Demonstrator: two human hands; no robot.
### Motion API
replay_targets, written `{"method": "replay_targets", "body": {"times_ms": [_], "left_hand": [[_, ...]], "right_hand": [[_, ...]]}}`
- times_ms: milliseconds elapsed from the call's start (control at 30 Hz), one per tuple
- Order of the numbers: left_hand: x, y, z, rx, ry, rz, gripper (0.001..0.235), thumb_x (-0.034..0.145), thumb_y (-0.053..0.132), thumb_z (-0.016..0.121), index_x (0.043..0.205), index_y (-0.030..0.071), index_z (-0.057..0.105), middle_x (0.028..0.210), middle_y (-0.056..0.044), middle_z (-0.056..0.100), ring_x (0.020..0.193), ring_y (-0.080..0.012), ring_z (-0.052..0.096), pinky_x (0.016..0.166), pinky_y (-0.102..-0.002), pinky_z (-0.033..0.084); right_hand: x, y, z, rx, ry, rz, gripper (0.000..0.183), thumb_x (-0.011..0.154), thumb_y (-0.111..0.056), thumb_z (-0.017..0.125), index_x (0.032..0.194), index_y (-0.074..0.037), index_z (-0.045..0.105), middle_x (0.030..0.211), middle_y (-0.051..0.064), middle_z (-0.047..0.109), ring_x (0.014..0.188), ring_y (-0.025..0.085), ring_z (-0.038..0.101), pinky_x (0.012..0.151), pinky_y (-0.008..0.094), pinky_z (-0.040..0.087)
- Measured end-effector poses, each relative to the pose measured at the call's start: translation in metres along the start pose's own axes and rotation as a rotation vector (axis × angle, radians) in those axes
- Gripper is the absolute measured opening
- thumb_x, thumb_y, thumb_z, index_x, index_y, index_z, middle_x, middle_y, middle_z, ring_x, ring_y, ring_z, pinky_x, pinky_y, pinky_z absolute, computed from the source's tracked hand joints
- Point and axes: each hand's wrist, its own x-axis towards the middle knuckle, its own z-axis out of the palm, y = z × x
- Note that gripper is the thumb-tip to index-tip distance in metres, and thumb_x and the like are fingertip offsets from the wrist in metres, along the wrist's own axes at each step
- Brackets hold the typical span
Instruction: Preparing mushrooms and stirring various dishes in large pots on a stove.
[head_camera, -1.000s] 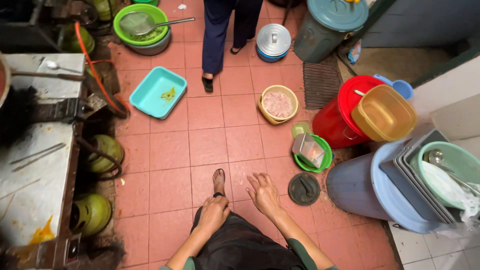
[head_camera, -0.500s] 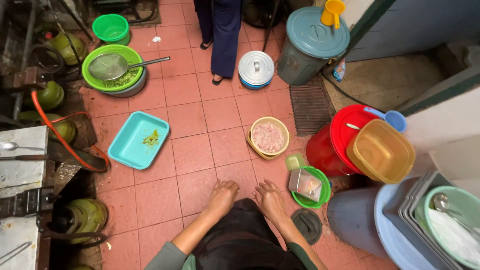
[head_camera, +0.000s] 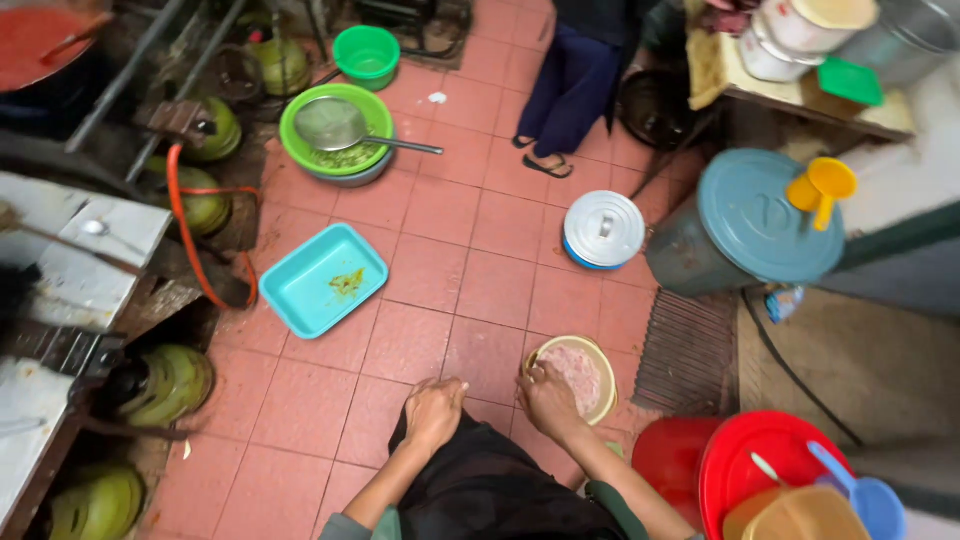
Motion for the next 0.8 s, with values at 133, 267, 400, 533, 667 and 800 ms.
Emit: {"method": "replay_targets", "body": {"times_ms": [133, 267, 400, 533, 667, 800], "left_hand": [[0.038, -0.007, -0.007, -0.079, 0.066, -0.321, 0.020, 0.098, 0.026, 0.060, 0.091, 0.011, 0.072, 0.094, -0.012, 0.074, 0.093, -0.0352, 0.065, 0.091, -0.048, 0.049], [0.078, -0.038, -0.019, -0.120, 0.324, -0.295, 0.012, 0.095, 0.017, 0.063, 0.099, 0.008, 0.069, 0.099, -0.015, 0.072, 0.098, -0.0367, 0.065, 0.091, -0.049, 0.049], [0.131, -0.071, -0.035, -0.079, 0.485, -0.329, 0.018, 0.091, 0.008, 0.062, 0.108, 0.008, 0.068, 0.100, -0.015, 0.072, 0.099, -0.0359, 0.067, 0.100, -0.053, 0.045], [0.187, -0.089, -0.053, -0.062, 0.535, -0.393, 0.029, 0.085, 0.002, 0.058, 0.112, 0.008, 0.066, 0.104, -0.015, 0.071, 0.102, -0.0358, 0.067, 0.102, -0.051, 0.047], [0.252, -0.098, -0.046, -0.121, 0.492, -0.363, 0.026, 0.087, 0.004, 0.060, 0.111, 0.006, 0.066, 0.104, -0.016, 0.071, 0.103, -0.0369, 0.067, 0.101, -0.052, 0.047], [0.327, -0.112, -0.024, -0.150, 0.378, -0.392, 0.026, 0.084, 0.007, 0.061, 0.109, 0.006, 0.068, 0.107, -0.016, 0.071, 0.103, -0.0383, 0.067, 0.098, -0.050, 0.048]], "right_hand": [[0.092, 0.021, -0.007, -0.021, -0.067, -0.197, 0.029, 0.083, -0.022, 0.075, 0.109, -0.009, 0.076, 0.118, 0.013, 0.071, 0.122, 0.036, 0.057, 0.103, 0.046, 0.049], [0.187, -0.001, 0.001, -0.006, -0.174, -0.356, 0.035, 0.082, -0.023, 0.076, 0.115, -0.011, 0.076, 0.120, 0.013, 0.070, 0.125, 0.035, 0.054, 0.098, 0.046, 0.048], [0.276, -0.034, -0.012, -0.005, -0.291, -0.570, 0.034, 0.083, -0.022, 0.075, 0.116, -0.011, 0.075, 0.122, 0.012, 0.069, 0.127, 0.035, 0.054, 0.101, 0.045, 0.048], [0.347, -0.030, -0.014, 0.051, -0.327, -0.640, 0.033, 0.084, -0.024, 0.075, 0.115, -0.012, 0.076, 0.122, 0.011, 0.070, 0.127, 0.033, 0.054, 0.102, 0.044, 0.048], [0.410, 0.007, -0.015, 0.081, -0.249, -0.642, 0.036, 0.081, -0.017, 0.074, 0.115, -0.009, 0.077, 0.117, 0.015, 0.072, 0.123, 0.036, 0.057, 0.101, 0.044, 0.048], [0.477, 0.080, 0.011, 0.021, -0.163, -0.723, 0.012, 0.089, -0.012, 0.067, 0.090, -0.004, 0.076, 0.101, 0.014, 0.076, 0.117, 0.033, 0.066, 0.103, 0.042, 0.051]]}}
